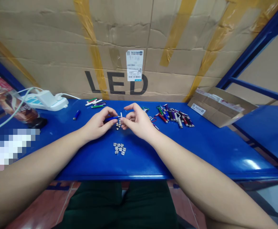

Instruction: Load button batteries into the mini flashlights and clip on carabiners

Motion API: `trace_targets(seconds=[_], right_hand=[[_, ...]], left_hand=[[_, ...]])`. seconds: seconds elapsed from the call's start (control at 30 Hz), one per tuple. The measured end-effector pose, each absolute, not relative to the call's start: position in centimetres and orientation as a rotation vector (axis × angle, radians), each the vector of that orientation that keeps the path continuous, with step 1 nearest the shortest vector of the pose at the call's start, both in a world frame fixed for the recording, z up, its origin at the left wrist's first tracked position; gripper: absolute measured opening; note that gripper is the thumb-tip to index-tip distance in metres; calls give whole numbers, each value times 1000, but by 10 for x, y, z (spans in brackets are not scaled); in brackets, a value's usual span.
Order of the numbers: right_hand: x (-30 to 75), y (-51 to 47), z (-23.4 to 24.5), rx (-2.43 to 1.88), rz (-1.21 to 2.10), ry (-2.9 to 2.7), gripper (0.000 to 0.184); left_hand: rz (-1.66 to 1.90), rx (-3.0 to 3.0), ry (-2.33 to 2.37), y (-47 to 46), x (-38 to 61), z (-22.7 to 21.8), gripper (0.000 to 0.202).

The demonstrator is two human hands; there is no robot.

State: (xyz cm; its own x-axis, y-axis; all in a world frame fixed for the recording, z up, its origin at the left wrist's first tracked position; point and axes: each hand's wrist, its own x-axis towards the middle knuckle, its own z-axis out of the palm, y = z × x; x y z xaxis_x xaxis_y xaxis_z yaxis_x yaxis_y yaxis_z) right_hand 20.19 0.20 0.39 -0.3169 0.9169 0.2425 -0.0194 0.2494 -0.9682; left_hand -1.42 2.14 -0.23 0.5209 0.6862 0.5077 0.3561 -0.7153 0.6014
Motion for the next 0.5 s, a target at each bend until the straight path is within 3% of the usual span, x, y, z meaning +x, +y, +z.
trace_targets(seconds=[0.3,0.5], right_hand=[[197,0,-3,-856,1128,-1667,46],[205,1,3,-827,1259,-1721,40]], left_hand=[[1123,2323,948,20,-14,-6,15],[1077,2353,979,22,-18,-5,16]])
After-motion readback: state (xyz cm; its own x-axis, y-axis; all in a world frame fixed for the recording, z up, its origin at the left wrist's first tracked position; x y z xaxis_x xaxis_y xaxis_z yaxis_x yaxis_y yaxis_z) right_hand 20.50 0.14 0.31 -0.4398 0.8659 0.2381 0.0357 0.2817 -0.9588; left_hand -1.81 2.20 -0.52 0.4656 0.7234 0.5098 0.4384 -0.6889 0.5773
